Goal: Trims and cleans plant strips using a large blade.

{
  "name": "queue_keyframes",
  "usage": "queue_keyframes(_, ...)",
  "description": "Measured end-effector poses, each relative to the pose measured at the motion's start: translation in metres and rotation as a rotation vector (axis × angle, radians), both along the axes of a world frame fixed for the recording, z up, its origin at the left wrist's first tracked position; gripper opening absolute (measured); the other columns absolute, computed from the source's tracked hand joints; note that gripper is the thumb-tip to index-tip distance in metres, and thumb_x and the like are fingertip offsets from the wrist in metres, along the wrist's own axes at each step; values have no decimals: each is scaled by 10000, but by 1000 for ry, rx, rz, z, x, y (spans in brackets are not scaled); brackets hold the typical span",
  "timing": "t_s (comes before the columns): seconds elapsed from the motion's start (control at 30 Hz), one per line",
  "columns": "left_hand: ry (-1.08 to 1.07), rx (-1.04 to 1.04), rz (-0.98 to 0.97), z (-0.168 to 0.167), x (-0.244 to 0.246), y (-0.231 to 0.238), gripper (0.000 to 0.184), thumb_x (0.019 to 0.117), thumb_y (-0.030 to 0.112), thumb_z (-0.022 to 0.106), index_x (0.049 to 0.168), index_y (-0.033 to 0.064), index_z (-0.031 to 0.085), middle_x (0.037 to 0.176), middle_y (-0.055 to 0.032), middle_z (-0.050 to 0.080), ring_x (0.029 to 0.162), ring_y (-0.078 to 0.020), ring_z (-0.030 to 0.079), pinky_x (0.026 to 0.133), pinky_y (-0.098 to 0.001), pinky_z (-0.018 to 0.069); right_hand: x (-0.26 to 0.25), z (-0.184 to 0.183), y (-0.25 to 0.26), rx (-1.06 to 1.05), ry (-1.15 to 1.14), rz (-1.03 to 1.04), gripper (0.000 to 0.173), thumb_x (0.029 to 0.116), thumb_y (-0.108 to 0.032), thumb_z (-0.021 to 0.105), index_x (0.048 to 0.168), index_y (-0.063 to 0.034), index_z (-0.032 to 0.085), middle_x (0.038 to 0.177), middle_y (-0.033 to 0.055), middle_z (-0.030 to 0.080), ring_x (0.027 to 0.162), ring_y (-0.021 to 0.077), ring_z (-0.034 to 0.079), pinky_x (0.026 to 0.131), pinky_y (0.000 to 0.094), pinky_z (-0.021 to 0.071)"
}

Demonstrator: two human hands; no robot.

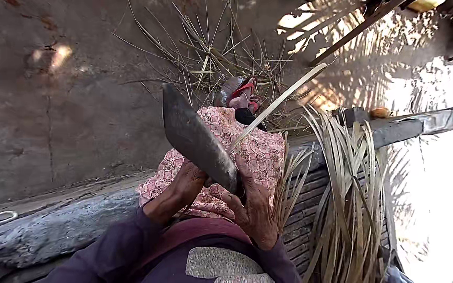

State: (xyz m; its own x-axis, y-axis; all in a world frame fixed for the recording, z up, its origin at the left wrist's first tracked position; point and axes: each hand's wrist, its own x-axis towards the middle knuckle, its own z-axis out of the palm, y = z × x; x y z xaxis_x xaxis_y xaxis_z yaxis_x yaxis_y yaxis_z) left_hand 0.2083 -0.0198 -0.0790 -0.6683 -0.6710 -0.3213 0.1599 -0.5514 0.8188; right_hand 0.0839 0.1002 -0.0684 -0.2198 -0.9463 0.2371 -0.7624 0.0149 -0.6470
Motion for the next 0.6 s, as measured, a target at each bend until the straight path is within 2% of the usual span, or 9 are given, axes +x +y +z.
queue_keyframes(0.07, 112, 59, -15, 5, -1, 1, 445, 1007, 74, 370, 659, 235, 596, 510, 128, 504, 437, 58, 426, 446, -96, 363, -3, 3, -3, 15, 11, -37, 766, 1025, -536, 434, 1401, 126, 520, 696, 104, 661, 545, 116, 582, 531, 269, 494)
queue_keyframes(0.1, 155, 62, -54, 4, -1, 1, 459, 1021, 94, 387, 645, 226, 615, 501, 122, 493, 433, 56, 415, 438, -98, 347, -6, 6, -5, 19, 20, -54, 754, 1025, -529, 438, 1398, 119, 525, 668, 95, 643, 530, 113, 568, 524, 266, 485)
queue_keyframes(0.23, 221, 77, -180, -2, 5, 7, 368, 1047, 112, 403, 797, 163, 669, 538, 110, 486, 441, 62, 392, 428, -88, 325, -17, 14, -7, 46, 42, -100, 719, 1019, -523, 456, 1380, 92, 544, 658, 65, 621, 552, 89, 558, 544, 250, 479)
queue_keyframes(0.37, 249, 87, -225, -9, 10, 16, 308, 1041, 119, 450, 843, 157, 683, 564, 122, 511, 461, 74, 416, 441, -82, 333, -26, 13, -3, 16, 28, -125, 738, 1033, -547, 434, 1390, 93, 523, 690, 70, 626, 578, 72, 557, 571, 236, 485)
queue_keyframes(0.43, 211, -9, -230, -10, 10, 16, 287, 1045, 113, 464, 863, 151, 683, 593, 119, 547, 480, 74, 448, 453, -76, 362, -27, 12, -2, 1, 37, -116, 717, 1032, -538, 448, 1402, 72, 521, 720, 78, 647, 610, 78, 585, 594, 238, 502)
queue_keyframes(0.53, 123, -300, -205, 1, 3, 7, 236, 1074, 162, 447, 984, 126, 663, 711, 94, 617, 579, 35, 544, 543, -103, 462, -29, 10, -3, 1, 50, -97, 680, 1040, -486, 476, 1488, 25, 468, 750, 80, 667, 608, 96, 592, 581, 257, 506)
queue_keyframes(0.6, 57, -424, -127, 14, -6, 2, 246, 1075, 156, 446, 934, 137, 646, 673, 104, 578, 559, 40, 517, 525, -99, 440, -27, 12, -7, -20, 60, -78, 654, 1042, -456, 490, 1462, 46, 493, 721, 79, 658, 568, 93, 560, 555, 251, 486)
